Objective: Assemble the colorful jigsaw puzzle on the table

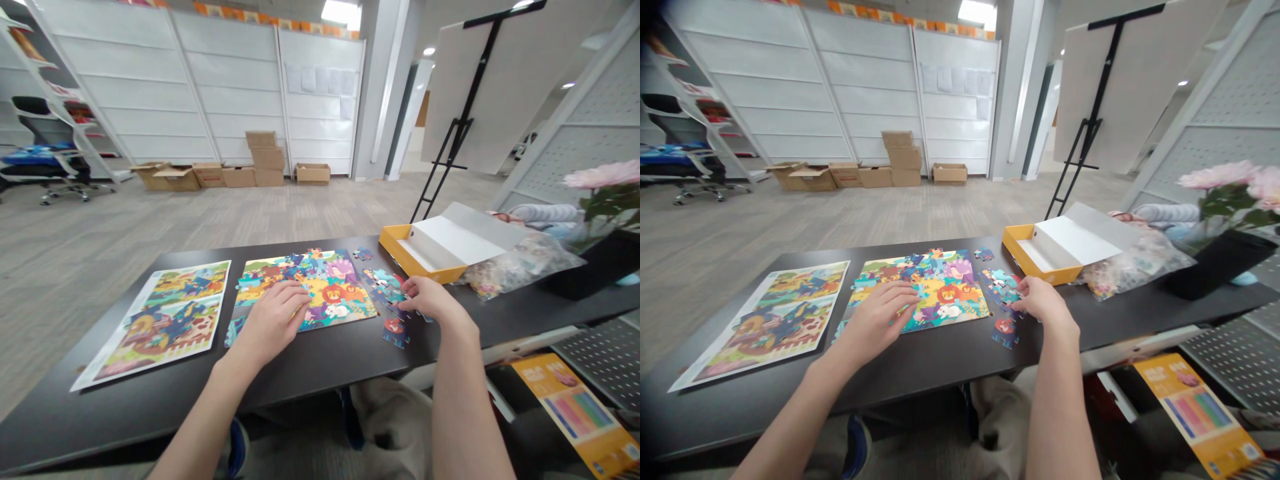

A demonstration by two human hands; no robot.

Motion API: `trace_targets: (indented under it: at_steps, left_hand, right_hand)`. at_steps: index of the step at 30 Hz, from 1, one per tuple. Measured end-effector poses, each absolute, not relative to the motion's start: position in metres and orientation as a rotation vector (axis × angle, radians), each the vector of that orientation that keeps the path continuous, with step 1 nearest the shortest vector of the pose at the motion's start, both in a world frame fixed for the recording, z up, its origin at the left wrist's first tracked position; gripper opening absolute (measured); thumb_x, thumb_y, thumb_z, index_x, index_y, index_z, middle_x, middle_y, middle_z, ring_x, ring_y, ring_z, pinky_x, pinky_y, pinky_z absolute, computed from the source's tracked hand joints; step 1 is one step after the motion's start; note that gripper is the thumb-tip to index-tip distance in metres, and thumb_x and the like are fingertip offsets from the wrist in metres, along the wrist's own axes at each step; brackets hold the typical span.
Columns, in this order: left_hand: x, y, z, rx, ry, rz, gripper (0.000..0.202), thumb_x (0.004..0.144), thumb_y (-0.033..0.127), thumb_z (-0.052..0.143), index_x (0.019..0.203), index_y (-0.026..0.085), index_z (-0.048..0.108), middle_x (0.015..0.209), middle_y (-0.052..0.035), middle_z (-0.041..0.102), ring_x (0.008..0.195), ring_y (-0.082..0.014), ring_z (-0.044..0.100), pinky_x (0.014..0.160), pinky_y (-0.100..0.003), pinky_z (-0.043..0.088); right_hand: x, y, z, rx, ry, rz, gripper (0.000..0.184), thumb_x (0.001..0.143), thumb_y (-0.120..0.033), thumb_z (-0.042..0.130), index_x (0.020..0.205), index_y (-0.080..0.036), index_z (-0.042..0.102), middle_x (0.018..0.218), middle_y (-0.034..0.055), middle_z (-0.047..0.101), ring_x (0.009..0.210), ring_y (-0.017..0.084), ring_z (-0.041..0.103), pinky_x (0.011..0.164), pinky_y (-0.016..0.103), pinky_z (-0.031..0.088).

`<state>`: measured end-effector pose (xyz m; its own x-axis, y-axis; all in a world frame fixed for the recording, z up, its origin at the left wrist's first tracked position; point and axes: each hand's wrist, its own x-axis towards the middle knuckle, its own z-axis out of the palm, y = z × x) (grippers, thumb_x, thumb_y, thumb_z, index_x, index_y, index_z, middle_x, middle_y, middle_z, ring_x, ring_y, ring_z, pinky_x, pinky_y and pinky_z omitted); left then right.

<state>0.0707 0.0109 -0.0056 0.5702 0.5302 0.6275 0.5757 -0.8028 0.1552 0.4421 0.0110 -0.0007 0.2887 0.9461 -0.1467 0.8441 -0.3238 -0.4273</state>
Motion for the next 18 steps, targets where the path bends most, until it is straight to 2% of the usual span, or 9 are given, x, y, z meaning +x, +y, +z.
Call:
trace_targets:
  at_steps: [3, 8, 10, 12, 15, 18]
  left_hand:
    - [0.069, 0.015, -0.013, -2.740, -0.976, -1.054, 0.017, 0.097, 0.018, 0.055, 0.104, 0.018, 0.071, 0.106, -0.0093, 0.074, 0.110, -0.0247, 0.065, 0.100, -0.048, 0.054]
    - [0.062, 0.017, -0.017, -2.765, -1.008, -1.056, 0.016, 0.098, 0.020, 0.055, 0.102, 0.017, 0.070, 0.104, -0.0094, 0.074, 0.107, -0.0247, 0.065, 0.099, -0.047, 0.054]
    - [0.062, 0.015, -0.014, -2.782, -1.039, -1.091, 0.016, 0.098, 0.021, 0.055, 0.101, 0.017, 0.070, 0.104, -0.0092, 0.074, 0.105, -0.0244, 0.066, 0.098, -0.046, 0.054]
    - [0.067, 0.010, -0.008, -2.818, -1.116, -1.149, 0.016, 0.098, 0.024, 0.055, 0.102, 0.018, 0.070, 0.105, -0.0084, 0.074, 0.104, -0.0235, 0.068, 0.096, -0.044, 0.055]
    - [0.082, -0.001, 0.001, -2.954, -1.287, -1.250, 0.017, 0.097, 0.030, 0.059, 0.108, 0.021, 0.069, 0.108, -0.0063, 0.074, 0.101, -0.0213, 0.070, 0.091, -0.037, 0.057]
    - [0.098, -0.009, 0.006, -3.199, -1.382, -1.340, 0.030, 0.093, 0.032, 0.065, 0.121, 0.023, 0.064, 0.115, -0.0052, 0.073, 0.095, -0.0184, 0.073, 0.083, -0.031, 0.060]
  right_hand:
    - [0.443, 0.010, 0.001, -2.289, -1.629, 0.495, 0.044, 0.059, -0.030, 0.088, 0.096, -0.020, 0.068, 0.091, 0.0046, 0.072, 0.074, 0.019, 0.067, 0.060, 0.028, 0.045]
    - [0.444, 0.004, 0.014, -2.197, -1.656, 0.422, 0.011, 0.074, -0.026, 0.075, 0.080, -0.019, 0.069, 0.075, 0.0052, 0.071, 0.070, 0.020, 0.065, 0.061, 0.030, 0.044]
    - [0.440, 0.001, 0.022, -2.099, -1.651, 0.471, 0.008, 0.078, -0.026, 0.071, 0.078, -0.019, 0.067, 0.072, 0.0055, 0.070, 0.068, 0.019, 0.064, 0.062, 0.030, 0.045]
    - [0.429, -0.003, 0.030, -1.960, -1.660, 0.598, 0.010, 0.079, -0.028, 0.071, 0.080, -0.019, 0.066, 0.073, 0.0058, 0.071, 0.068, 0.019, 0.065, 0.063, 0.030, 0.048]
    - [0.394, -0.006, 0.038, -1.647, -1.758, 0.966, 0.015, 0.078, -0.031, 0.071, 0.083, -0.019, 0.064, 0.075, 0.0044, 0.072, 0.068, 0.018, 0.067, 0.066, 0.029, 0.052]
    - [0.351, -0.006, 0.040, -1.397, -1.908, 1.221, 0.015, 0.080, -0.031, 0.069, 0.083, -0.019, 0.061, 0.067, 0.0002, 0.068, 0.065, 0.017, 0.066, 0.064, 0.028, 0.052]
